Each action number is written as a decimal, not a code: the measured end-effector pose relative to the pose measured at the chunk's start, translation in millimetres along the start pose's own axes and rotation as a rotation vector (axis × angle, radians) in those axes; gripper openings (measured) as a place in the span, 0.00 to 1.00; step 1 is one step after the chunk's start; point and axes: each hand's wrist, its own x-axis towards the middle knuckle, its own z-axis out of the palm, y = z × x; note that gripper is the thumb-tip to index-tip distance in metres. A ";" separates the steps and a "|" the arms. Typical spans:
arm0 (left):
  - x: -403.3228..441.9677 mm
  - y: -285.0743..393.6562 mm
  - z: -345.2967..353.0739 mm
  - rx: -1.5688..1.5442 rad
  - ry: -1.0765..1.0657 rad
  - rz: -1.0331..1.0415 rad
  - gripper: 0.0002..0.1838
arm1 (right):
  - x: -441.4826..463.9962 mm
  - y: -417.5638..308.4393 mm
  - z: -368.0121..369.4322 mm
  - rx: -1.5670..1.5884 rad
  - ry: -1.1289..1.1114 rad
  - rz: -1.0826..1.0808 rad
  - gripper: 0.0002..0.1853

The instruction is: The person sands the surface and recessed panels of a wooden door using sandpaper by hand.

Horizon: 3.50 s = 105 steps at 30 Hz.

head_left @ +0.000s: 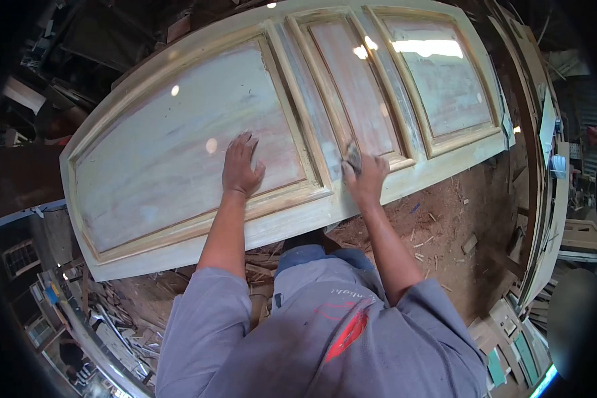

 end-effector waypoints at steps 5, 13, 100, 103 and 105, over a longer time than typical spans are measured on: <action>2.6 0.5 -3.4 -0.011 0.009 -0.015 0.34 | -18.3 13.8 3.2 -0.033 0.014 -0.045 0.22; 0.1 2.0 -2.5 -0.019 0.024 0.013 0.33 | -21.1 14.0 -0.7 -0.056 -0.026 -0.020 0.22; 5.8 4.5 -9.5 -0.028 0.023 -0.032 0.34 | -25.0 18.7 -4.9 0.008 -0.019 -0.077 0.26; 3.1 8.4 -6.6 -0.032 0.000 -0.018 0.34 | 5.8 3.9 -0.5 -0.016 0.003 -0.112 0.26; -0.5 2.7 -2.3 -0.012 0.010 -0.020 0.34 | 14.6 0.3 2.5 -0.034 -0.027 -0.037 0.26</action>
